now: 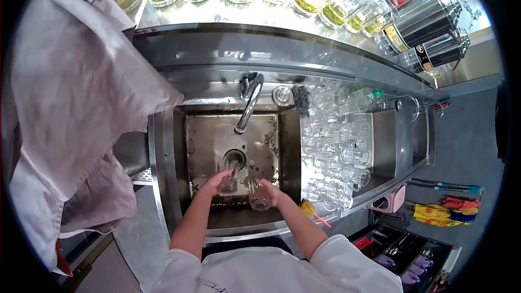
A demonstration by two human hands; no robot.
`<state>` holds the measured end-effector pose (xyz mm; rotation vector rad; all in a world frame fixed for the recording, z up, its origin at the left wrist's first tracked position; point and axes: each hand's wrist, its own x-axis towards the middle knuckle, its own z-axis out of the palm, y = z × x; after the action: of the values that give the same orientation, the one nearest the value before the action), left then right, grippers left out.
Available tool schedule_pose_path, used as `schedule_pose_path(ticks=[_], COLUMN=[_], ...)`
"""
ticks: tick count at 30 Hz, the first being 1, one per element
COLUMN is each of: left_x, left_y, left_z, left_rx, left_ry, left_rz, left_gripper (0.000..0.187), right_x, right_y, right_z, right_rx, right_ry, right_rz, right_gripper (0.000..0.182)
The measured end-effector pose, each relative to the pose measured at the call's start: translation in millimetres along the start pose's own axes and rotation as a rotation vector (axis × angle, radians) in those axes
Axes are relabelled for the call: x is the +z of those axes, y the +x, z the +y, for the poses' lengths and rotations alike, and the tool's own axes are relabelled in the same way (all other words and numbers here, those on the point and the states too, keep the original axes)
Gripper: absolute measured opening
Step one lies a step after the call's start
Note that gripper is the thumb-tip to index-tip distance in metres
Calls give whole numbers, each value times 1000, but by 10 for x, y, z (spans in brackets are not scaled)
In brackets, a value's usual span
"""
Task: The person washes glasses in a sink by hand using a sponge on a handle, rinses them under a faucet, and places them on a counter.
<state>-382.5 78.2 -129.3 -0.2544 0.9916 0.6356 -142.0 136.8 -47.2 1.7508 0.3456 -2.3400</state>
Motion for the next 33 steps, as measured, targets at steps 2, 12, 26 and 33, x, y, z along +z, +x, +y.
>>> schedule_pose_path(ticks=[2,12,26,33], left_x=[112,951,1213,1227], left_y=[174,-432,-839,-791], left_z=[164,1077,1126,944], left_rx=[391,1375,1349,1219], left_ry=[457,781,903,748], left_rz=[332,626,535,541], left_gripper=[41,69,78,85], right_x=[-62,36,-150,-420], right_y=[163,138,373,881], right_z=[62,335,859,1141], right_rx=[74,-160,-234,-188], right_ry=[33,189,278,217], right_rz=[57,72,185,175], right_gripper=[82,48,44,53])
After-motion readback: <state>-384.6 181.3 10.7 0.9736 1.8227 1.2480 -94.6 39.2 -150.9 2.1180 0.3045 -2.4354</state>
